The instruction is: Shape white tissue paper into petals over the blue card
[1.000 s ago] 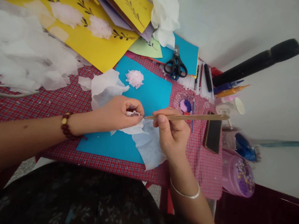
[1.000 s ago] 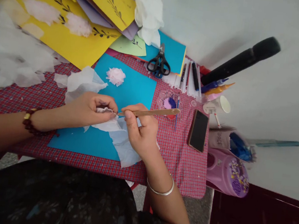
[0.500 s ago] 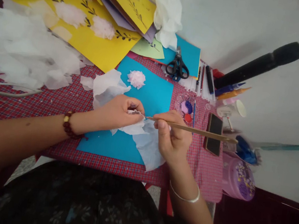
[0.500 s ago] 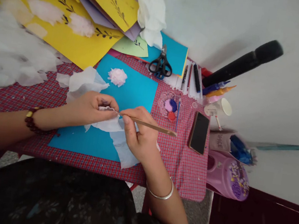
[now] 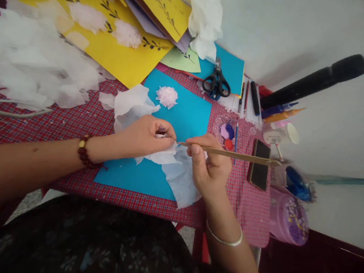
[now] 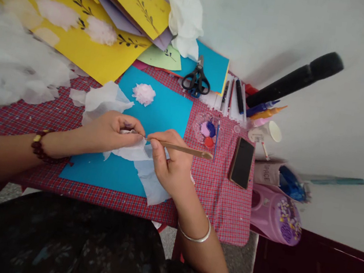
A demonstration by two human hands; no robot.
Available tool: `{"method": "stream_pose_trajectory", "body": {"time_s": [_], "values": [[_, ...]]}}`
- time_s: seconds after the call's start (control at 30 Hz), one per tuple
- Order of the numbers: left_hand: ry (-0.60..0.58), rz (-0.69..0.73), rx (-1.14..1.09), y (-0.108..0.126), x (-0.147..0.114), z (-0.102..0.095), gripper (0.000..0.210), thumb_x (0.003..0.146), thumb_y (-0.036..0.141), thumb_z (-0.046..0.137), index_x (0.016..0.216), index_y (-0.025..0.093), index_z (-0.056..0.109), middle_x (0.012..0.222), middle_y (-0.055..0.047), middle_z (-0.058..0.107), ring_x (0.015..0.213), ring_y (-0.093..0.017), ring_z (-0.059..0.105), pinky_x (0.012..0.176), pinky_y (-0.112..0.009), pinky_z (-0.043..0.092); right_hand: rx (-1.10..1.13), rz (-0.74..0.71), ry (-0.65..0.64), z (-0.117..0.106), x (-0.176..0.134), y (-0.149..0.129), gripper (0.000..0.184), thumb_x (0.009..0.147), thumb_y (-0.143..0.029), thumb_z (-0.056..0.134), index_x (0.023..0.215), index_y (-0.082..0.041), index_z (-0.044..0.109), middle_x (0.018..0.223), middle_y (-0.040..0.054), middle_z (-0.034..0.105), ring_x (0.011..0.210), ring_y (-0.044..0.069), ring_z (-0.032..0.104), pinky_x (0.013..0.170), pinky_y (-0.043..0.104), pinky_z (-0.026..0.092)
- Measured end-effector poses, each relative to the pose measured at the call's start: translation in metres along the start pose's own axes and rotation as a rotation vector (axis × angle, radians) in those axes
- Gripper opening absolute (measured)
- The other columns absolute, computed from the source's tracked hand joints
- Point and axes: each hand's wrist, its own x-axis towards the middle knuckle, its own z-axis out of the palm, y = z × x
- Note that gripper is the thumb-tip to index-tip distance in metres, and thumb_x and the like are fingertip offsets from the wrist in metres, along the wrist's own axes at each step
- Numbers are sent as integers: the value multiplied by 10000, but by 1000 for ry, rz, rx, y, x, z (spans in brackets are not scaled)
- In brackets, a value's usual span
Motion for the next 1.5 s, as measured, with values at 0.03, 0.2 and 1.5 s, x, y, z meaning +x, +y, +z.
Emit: {"method": "stream_pose_trajectory", "body": {"time_s": [0.03,0.2,1.5], "values": [[1,-3,3,1,0,0,140,760,251,584,736,165,692,613,26,595,546,-80,469,512,-197,322,-9,9,-5,0,0,0,148,959,-178,519,963,-239,654,797,2,695,691,124,620,614,291,485],[5,-8,-5,1,1,0,142,755,250,585,740,157,691,625,19,603,551,-81,466,502,-193,317,-32,56,-4,-2,-1,2,151,960,-206,524,927,-231,669,774,4,686,661,119,614,592,284,480],[22,265,218,1,-7,0,136,821,241,558,728,172,630,712,8,639,646,-106,541,623,-244,371,107,483,-312,3,-1,5,61,844,-234,636,858,-200,588,566,-99,397,506,67,386,510,224,316]]}}
